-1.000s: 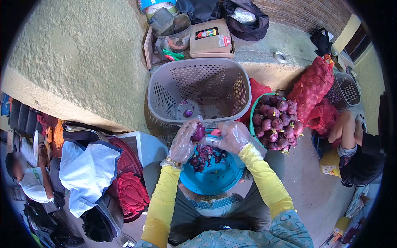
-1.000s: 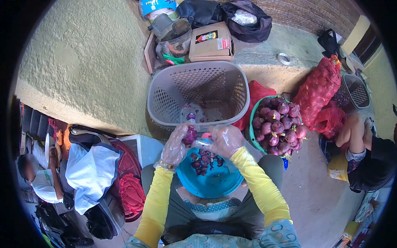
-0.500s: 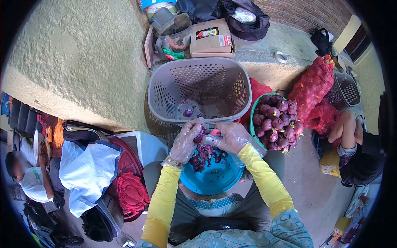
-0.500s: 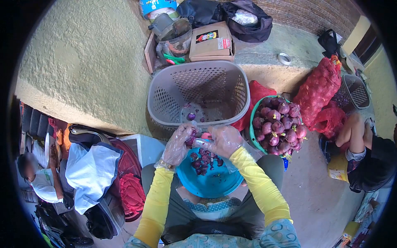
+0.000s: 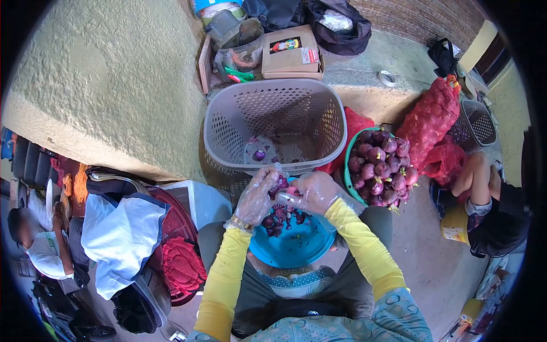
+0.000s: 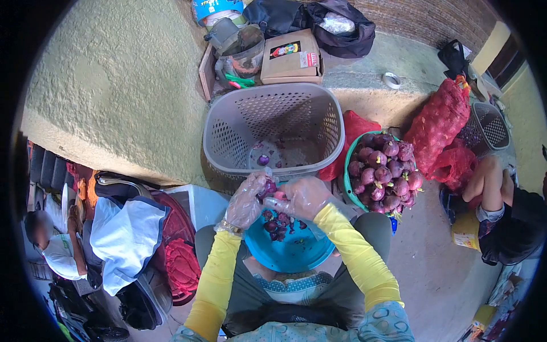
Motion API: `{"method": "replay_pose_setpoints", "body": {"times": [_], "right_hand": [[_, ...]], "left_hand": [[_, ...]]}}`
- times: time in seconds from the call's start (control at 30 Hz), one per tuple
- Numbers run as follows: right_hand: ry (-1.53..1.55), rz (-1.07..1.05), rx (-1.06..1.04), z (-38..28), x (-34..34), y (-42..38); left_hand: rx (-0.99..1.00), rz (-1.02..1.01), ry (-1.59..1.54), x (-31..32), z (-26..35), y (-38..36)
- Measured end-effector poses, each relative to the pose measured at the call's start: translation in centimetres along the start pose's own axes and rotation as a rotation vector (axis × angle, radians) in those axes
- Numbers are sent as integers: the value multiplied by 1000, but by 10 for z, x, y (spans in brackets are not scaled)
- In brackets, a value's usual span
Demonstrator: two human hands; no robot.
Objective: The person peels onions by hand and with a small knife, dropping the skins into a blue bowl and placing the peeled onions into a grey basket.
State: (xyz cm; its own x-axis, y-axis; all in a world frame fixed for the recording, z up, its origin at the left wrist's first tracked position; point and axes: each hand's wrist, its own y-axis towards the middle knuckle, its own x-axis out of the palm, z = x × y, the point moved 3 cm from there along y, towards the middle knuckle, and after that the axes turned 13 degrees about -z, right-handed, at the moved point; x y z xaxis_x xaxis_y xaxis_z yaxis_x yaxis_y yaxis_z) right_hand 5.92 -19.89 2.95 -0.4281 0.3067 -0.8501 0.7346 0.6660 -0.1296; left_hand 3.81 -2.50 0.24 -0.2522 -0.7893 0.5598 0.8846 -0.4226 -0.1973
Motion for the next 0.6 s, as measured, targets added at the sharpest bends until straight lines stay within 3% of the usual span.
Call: {"method": "replay_pose_setpoints", "body": {"times": [0.07, 0.17, 0.27, 0.6], "right_hand": [[1, -26, -41, -3, 5, -2], [-148, -100, -82, -9, 7, -2], [-182, -123, -123, -15, 5, -4], [134, 221, 119, -6, -13, -7]], "left_hand": [[-17, 8, -45, -7, -6, 2], [124, 10, 41, -30, -17, 7], [151, 89, -233, -18, -2, 5], [155, -16, -511, -6, -2, 5]]}}
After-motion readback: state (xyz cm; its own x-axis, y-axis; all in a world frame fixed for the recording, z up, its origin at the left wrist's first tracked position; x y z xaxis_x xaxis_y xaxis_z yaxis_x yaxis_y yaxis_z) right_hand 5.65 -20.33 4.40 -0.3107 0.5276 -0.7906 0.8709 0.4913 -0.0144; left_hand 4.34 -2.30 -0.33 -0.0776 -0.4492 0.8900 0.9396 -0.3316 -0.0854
